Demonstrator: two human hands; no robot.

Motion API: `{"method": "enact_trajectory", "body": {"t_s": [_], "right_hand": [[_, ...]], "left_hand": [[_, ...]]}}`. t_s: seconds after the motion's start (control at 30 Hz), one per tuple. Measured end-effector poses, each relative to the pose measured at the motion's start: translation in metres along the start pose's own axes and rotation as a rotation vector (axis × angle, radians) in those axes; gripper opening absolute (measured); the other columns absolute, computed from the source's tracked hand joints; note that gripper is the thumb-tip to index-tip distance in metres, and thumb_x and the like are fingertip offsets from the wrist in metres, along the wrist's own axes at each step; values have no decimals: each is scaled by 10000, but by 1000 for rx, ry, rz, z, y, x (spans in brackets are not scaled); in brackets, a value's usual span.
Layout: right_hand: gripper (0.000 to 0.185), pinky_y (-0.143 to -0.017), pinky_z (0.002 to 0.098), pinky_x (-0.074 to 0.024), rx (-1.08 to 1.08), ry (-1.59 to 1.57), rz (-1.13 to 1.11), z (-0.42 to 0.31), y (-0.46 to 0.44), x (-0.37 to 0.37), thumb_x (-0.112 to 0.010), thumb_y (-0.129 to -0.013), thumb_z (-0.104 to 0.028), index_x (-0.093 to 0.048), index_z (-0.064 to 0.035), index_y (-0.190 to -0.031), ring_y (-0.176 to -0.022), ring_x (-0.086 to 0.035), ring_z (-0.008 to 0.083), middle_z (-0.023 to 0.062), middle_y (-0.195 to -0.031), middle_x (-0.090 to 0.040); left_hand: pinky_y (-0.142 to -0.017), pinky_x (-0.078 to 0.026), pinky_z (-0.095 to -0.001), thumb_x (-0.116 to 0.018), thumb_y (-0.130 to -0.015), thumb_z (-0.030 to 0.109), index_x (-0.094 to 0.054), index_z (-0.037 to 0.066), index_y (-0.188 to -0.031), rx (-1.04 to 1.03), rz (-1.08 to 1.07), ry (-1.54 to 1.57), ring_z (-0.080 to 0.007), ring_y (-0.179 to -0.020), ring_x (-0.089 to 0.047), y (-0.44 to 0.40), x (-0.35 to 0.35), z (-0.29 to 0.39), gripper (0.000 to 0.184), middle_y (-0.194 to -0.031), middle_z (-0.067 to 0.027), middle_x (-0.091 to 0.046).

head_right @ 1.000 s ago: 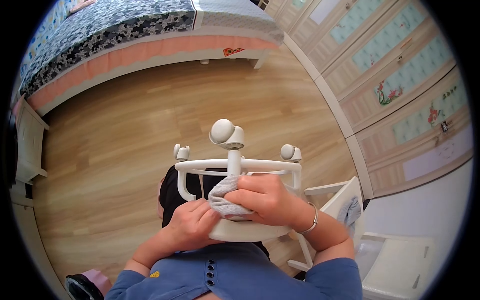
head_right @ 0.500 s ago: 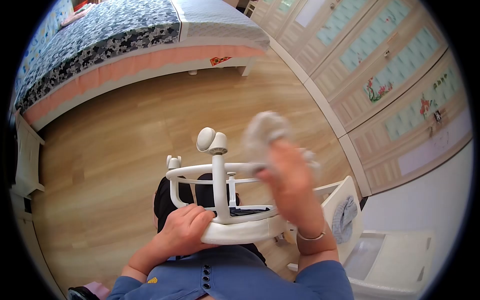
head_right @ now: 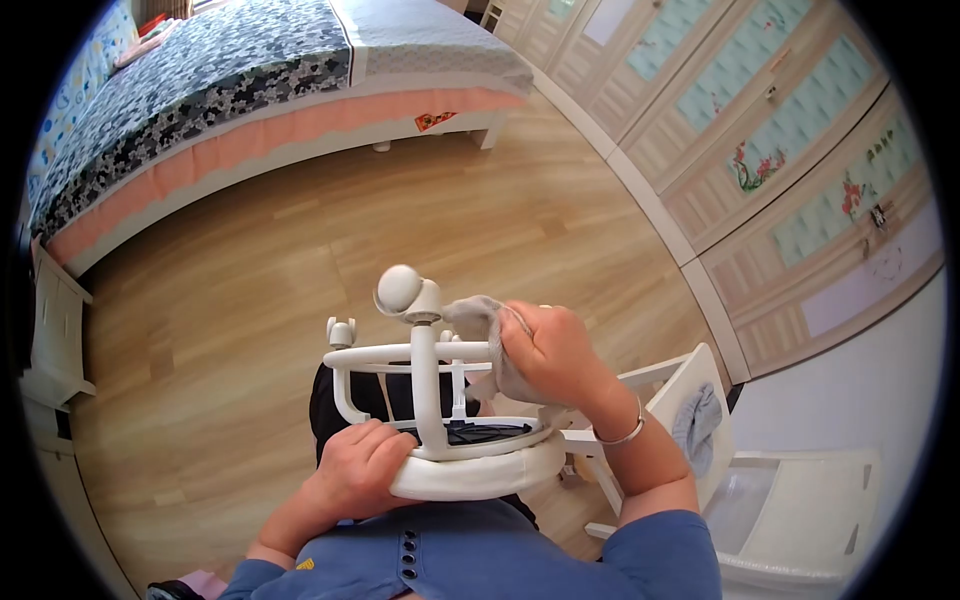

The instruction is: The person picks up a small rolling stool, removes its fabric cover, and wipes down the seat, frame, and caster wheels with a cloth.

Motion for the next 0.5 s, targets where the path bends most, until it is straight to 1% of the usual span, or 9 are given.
{"method": "enact_trajectory", "body": {"t_s": [0.07,0.1,0.17,0.2,0.27,0.33,0.37,0.43,0.5], "right_hand": [[137,-500,380,-401,203,362,58,-28,2,-4,-549,-829,-159,-540,-46,-753,-538,-518,296,138,-602,-525],[137,-500,380,-401,196,357,60,-37,0,-10,-549,-829,-159,-540,-46,-753,-538,-518,296,138,-602,-525],[91,-524,362,-385,528,603,78,-74,3,-31,-567,-787,-138,-540,-52,-795,-575,-521,240,80,-641,-520],[91,-524,362,-385,520,599,82,-72,1,-32,-567,-787,-138,-540,-52,-795,-575,-521,240,80,-641,-520],[173,-576,348,-403,628,575,11,-74,0,-41,-624,-711,-85,-524,-34,-842,-640,-524,249,102,-720,-531],[119,-551,363,-399,599,544,-42,-70,-2,-41,-611,-745,-93,-534,-36,-814,-618,-519,257,118,-692,-521],[107,-526,360,-401,534,489,-24,-63,-5,-39,-606,-762,-123,-539,-42,-783,-584,-516,256,100,-647,-512],[121,-500,358,-403,470,436,0,-52,-7,-36,-600,-779,-153,-545,-48,-752,-550,-513,255,82,-602,-503],[202,-482,362,-407,374,318,95,-38,-9,-27,-601,-810,-199,-532,-44,-701,-512,-495,281,105,-580,-497]], "left_hand": [[-563,-456,-309,-742,-610,304,-533,19,-894,2,4,21,-225,-664,-562,1,1,0,454,-731,-75,-527],[-563,-456,-309,-742,-610,304,-533,19,-894,3,-4,23,-225,-664,-562,0,2,1,454,-731,-75,-527],[-556,-450,-310,-739,-614,303,-533,16,-888,4,-30,35,-229,-654,-559,-3,2,2,447,-722,-79,-521],[-556,-450,-310,-739,-614,303,-533,16,-888,3,-40,37,-229,-654,-559,-1,1,2,447,-722,-79,-521],[-545,-442,-312,-739,-615,301,-533,16,-882,18,22,28,-225,-641,-552,1,4,-1,442,-705,-75,-510],[-540,-441,-316,-738,-617,301,-534,16,-879,31,6,11,-225,-636,-550,4,4,-3,438,-704,-75,-512],[-536,-439,-320,-737,-619,302,-535,16,-876,40,-11,-4,-225,-631,-549,6,3,-3,434,-704,-76,-515],[-536,-440,-323,-745,-611,293,-536,14,-870,41,11,-3,-230,-625,-549,5,2,-4,434,-705,-79,-521],[-536,-441,-327,-752,-602,285,-538,13,-864,36,29,-5,-234,-619,-548,7,5,-6,435,-705,-82,-526]]}}
Point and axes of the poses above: each hand's wrist, its own y-axis away from the middle knuckle, its own x-axis out of the back of the hand, z = x × y, the point moved 7 cm from there along -y, towards the middle knuckle
